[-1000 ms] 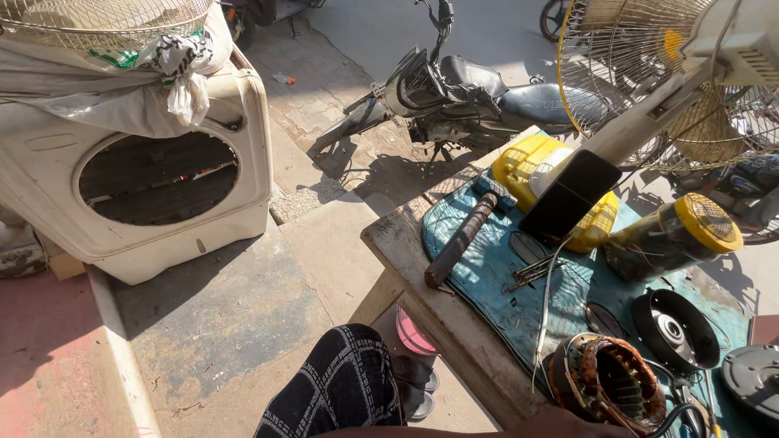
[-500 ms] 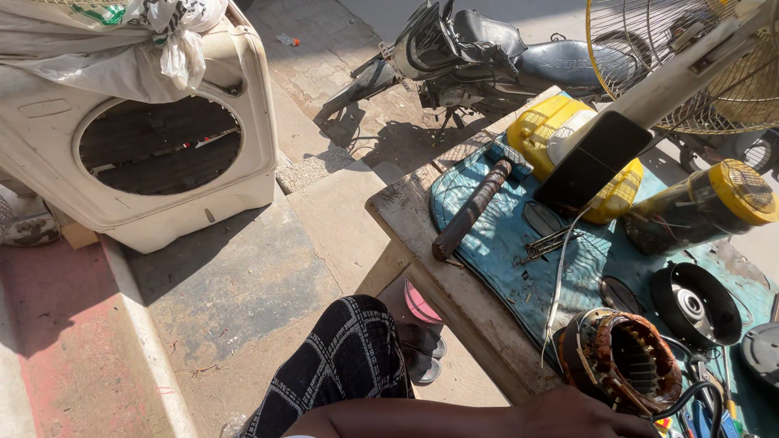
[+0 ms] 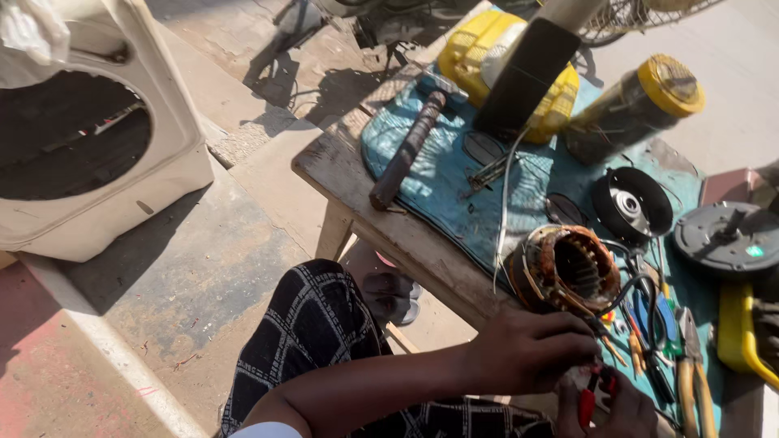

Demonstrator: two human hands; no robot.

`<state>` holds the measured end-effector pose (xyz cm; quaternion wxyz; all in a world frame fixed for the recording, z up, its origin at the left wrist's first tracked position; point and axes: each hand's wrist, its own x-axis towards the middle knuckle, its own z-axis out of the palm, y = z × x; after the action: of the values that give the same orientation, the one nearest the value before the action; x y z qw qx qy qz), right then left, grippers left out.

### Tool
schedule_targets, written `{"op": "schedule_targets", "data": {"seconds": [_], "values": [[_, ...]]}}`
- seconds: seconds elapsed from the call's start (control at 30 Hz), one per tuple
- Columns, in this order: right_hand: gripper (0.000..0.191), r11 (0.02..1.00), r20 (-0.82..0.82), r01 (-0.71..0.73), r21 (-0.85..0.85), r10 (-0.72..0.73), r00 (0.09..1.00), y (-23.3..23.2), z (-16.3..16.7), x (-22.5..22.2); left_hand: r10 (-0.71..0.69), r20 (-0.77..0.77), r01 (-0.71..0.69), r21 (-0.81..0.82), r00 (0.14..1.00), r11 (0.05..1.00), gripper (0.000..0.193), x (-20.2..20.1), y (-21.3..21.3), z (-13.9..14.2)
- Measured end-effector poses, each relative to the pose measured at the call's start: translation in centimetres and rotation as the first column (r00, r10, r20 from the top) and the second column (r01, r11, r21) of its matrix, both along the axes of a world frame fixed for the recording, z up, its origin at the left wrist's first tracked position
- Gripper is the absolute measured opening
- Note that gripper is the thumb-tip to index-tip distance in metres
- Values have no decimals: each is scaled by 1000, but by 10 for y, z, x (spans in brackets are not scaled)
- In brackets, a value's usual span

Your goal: The person sits on the ground at a low workbench preparing the copper winding wires of a motor stator. They strip insulation from the wire ends by hand, cut and trim wires with pliers, rub the wire ends with a small abrasive stick, and handle a matchbox at the end.

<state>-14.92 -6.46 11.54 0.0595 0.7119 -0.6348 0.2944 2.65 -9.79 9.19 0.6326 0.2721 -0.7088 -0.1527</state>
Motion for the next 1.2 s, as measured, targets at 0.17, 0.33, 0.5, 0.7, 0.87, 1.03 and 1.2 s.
{"op": "schedule_targets", "data": {"seconds": [0.17, 0.33, 0.5, 0.7, 0.87, 1.03, 1.2], "values": [[51, 1000, 80, 6, -7, -6, 997, 29, -1, -25, -80, -216, 107, 113, 973, 988, 27, 20, 22, 4], [50, 997, 163, 54, -47, -46, 986, 43, 3, -48, 53, -161, -23, 185, 985, 983, 22, 37, 49, -2], [51, 993, 183, 110, -49, -99, 978, 59, 0, -64, 95, -77, -70, 276, 993, 959, 15, 52, 63, 2], [46, 996, 244, 92, -3, -89, 966, 81, -27, -58, 375, 191, -418, 315, 907, 852, 8, 84, 53, 16], [47, 989, 343, 63, 132, -105, 933, 86, -41, -43, 477, 540, -635, 145, 693, 759, 15, 112, -2, 33], [49, 995, 289, 13, 102, -42, 956, 89, -26, -44, 611, 565, -676, -121, 555, 726, 38, 122, -37, 52], [53, 999, 93, 30, 36, -33, 995, 60, 4, -65, 388, 133, -382, -63, 912, 922, 16, 95, -17, 66]]}}
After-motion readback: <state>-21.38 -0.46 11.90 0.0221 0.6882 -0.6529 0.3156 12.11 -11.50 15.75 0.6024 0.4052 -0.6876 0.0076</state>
